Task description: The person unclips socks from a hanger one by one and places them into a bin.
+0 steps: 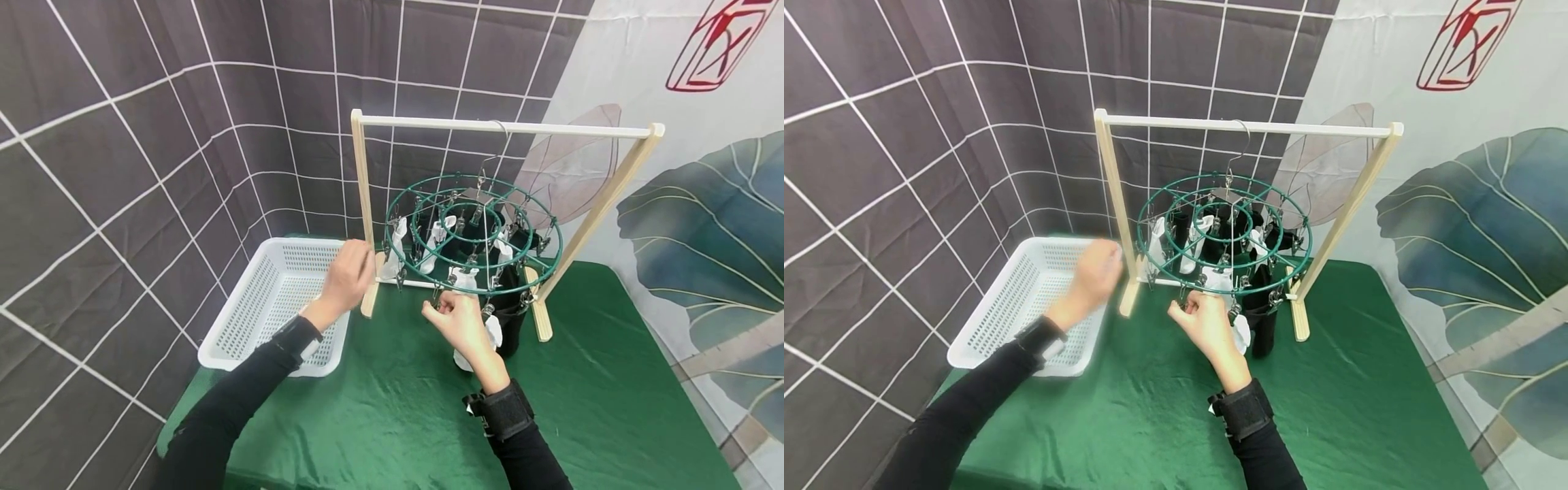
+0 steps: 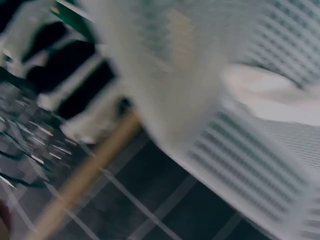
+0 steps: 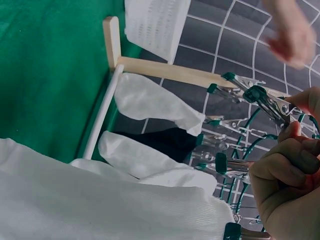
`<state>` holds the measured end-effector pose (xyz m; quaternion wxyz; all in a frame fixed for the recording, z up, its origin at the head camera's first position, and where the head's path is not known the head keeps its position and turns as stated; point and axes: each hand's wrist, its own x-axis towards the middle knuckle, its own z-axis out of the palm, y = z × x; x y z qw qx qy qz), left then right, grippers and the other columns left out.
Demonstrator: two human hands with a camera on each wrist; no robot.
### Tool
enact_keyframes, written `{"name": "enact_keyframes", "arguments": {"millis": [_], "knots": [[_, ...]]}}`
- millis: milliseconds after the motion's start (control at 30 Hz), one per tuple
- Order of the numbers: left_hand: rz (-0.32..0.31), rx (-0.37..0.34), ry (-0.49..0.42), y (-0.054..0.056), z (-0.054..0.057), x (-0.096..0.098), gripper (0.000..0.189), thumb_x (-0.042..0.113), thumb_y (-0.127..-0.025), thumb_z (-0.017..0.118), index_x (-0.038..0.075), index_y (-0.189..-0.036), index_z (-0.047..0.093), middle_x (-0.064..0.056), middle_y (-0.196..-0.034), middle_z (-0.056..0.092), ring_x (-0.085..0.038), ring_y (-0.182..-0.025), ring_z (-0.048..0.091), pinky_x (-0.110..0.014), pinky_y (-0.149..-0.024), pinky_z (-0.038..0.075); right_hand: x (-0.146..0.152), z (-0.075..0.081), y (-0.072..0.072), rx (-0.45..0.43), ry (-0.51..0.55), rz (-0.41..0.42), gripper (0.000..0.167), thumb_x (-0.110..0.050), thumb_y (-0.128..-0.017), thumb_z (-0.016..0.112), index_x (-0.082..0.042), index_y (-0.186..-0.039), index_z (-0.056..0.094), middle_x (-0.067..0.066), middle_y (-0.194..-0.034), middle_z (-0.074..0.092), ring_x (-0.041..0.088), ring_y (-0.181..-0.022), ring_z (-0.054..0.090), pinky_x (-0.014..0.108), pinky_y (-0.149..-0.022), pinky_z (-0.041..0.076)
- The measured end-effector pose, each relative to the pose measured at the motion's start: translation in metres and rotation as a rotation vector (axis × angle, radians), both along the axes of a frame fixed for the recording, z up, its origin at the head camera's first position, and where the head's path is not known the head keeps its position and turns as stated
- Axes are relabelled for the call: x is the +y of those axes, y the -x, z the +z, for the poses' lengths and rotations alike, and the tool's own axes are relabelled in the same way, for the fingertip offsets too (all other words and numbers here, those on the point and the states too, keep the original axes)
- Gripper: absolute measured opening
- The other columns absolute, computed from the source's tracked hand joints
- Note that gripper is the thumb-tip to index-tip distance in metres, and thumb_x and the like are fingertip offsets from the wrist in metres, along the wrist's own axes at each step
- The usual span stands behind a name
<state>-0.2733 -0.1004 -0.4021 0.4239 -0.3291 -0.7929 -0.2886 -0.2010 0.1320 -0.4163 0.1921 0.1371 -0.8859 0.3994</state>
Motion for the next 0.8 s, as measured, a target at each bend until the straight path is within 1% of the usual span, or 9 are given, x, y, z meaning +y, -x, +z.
{"name": "enact_keyframes", "arguments": {"millis": [33,67,100,167,300,467,600,700,800], "knots": [[-0.064,0.101,0.005,-0.003,0.002,0.009,0.011,-0.002,-0.094,0.053,-0.006,-0.096,0.063,-0.020,-0.094,0.067,-0.035,-0.089,0.064,-0.042,-0.085,0.056,0.000,0.000,0.000,0.001,0.005,0.000,0.042,-0.015,-0.086,0.070,-0.014,-0.056,0.041,-0.009,-0.049,0.032,0.008,-0.044,0.031,0.022,-0.053,0.028],[-0.109,0.184,0.023,-0.005,0.004,0.017,0.014,-0.002,-0.094,0.053,-0.008,-0.098,0.064,-0.021,-0.096,0.067,-0.036,-0.092,0.065,-0.043,-0.087,0.057,0.000,0.000,0.000,0.001,0.008,0.002,0.042,-0.014,-0.086,0.070,-0.014,-0.056,0.041,-0.009,-0.049,0.033,0.009,-0.044,0.032,0.022,-0.052,0.028],[-0.138,0.243,0.048,-0.007,0.007,0.025,0.016,0.000,-0.095,0.051,-0.008,-0.101,0.065,-0.022,-0.099,0.068,-0.036,-0.094,0.066,-0.043,-0.091,0.057,0.000,0.000,0.000,-0.001,0.009,0.001,0.041,-0.014,-0.086,0.070,-0.014,-0.056,0.041,-0.008,-0.050,0.034,0.009,-0.044,0.033,0.022,-0.052,0.028],[-0.163,0.300,0.114,-0.009,0.010,0.038,0.023,0.005,-0.100,0.047,-0.008,-0.107,0.066,-0.021,-0.104,0.069,-0.034,-0.100,0.067,-0.042,-0.095,0.056,0.000,0.001,-0.001,0.003,0.013,0.001,0.040,-0.013,-0.086,0.070,-0.013,-0.056,0.043,-0.008,-0.050,0.036,0.009,-0.044,0.035,0.022,-0.050,0.029],[-0.166,0.272,0.233,-0.007,0.013,0.056,0.034,0.015,-0.108,0.039,-0.004,-0.115,0.066,-0.017,-0.109,0.068,-0.030,-0.105,0.066,-0.038,-0.098,0.054,-0.001,0.003,-0.002,0.026,0.013,0.009,0.038,-0.012,-0.084,0.070,-0.012,-0.056,0.045,-0.006,-0.050,0.039,0.006,-0.043,0.035,0.021,-0.049,0.030],[-0.173,0.230,0.280,-0.002,0.008,0.066,0.031,0.015,-0.107,0.041,-0.001,-0.111,0.067,-0.014,-0.105,0.066,-0.027,-0.096,0.063,-0.036,-0.088,0.054,-0.001,0.001,-0.005,0.042,-0.003,0.017,0.036,-0.011,-0.083,0.072,-0.011,-0.057,0.048,-0.002,-0.050,0.043,-0.001,-0.044,0.034,0.020,-0.049,0.031],[-0.153,0.154,0.243,0.000,0.003,0.069,0.023,0.013,-0.104,0.048,0.001,-0.107,0.067,-0.014,-0.105,0.062,-0.025,-0.089,0.061,-0.036,-0.083,0.053,-0.001,-0.001,-0.007,0.059,-0.002,0.024,0.036,-0.011,-0.084,0.073,-0.010,-0.058,0.049,-0.001,-0.049,0.045,-0.002,-0.043,0.033,0.020,-0.048,0.032],[-0.126,0.098,0.185,0.001,0.001,0.070,0.018,0.012,-0.100,0.052,0.002,-0.102,0.068,-0.015,-0.102,0.060,-0.026,-0.086,0.058,-0.038,-0.080,0.052,0.000,-0.001,-0.008,0.074,-0.001,0.024,0.036,-0.012,-0.084,0.074,-0.011,-0.058,0.050,-0.003,-0.049,0.044,-0.001,-0.042,0.033,0.020,-0.047,0.031],[-0.119,0.061,0.129,0.002,-0.001,0.071,0.016,0.011,-0.097,0.053,0.002,-0.094,0.066,-0.015,-0.099,0.057,-0.027,-0.083,0.055,-0.040,-0.076,0.049,0.001,-0.001,-0.008,0.073,-0.013,0.014,0.037,-0.014,-0.085,0.075,-0.012,-0.058,0.050,-0.004,-0.049,0.043,0.001,-0.042,0.033,0.020,-0.047,0.031]]}}
